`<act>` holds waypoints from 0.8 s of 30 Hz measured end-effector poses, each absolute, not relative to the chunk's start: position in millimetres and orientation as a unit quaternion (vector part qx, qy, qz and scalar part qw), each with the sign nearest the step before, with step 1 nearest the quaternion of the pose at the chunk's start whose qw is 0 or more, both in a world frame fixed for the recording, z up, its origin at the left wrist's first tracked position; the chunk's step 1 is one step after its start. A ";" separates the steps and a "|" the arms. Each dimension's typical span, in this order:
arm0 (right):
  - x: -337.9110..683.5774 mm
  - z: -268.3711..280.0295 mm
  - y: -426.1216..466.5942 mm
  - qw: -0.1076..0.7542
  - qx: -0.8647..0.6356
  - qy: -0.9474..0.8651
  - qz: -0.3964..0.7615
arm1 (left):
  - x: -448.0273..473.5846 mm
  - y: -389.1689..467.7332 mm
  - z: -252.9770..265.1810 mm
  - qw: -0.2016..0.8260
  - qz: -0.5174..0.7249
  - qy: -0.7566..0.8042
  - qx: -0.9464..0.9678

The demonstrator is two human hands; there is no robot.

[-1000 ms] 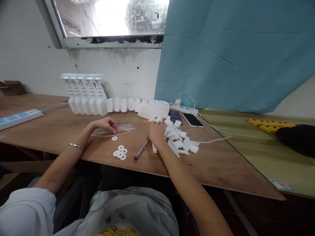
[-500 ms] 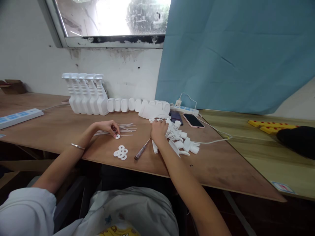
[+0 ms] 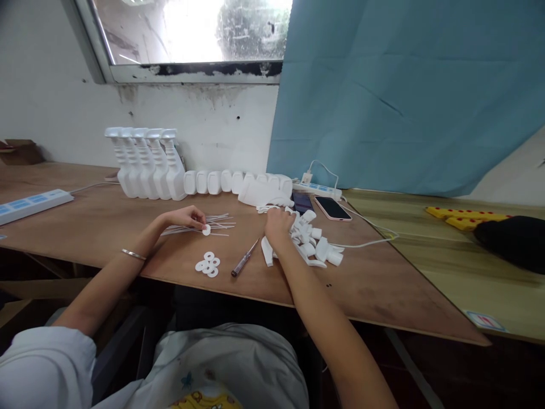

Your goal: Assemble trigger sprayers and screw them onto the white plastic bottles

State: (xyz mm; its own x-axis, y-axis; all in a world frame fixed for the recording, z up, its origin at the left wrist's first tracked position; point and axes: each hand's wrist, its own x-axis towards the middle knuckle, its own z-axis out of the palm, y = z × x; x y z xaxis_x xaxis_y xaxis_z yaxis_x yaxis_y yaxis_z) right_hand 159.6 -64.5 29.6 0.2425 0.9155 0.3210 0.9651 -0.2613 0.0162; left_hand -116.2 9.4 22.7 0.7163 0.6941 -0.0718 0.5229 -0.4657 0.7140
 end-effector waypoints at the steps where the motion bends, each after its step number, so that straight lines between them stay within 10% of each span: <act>1: 159.8 29.0 -64.5 0.095 -0.783 -0.599 -0.137 | -116.1 8.9 23.2 0.375 0.115 0.363 0.845; 24: 162.0 30.4 -65.0 0.229 -0.749 -0.588 -0.202 | -116.3 9.6 23.0 0.332 0.211 0.399 0.828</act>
State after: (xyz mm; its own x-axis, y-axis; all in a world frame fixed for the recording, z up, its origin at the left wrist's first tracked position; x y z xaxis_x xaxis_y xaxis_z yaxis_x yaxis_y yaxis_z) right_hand 162.0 -65.0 30.4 0.2279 0.7881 0.5718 0.9731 -0.2043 -0.1064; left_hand -116.3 9.6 23.0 0.5935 0.8004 0.0841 0.5204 -0.4614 0.7186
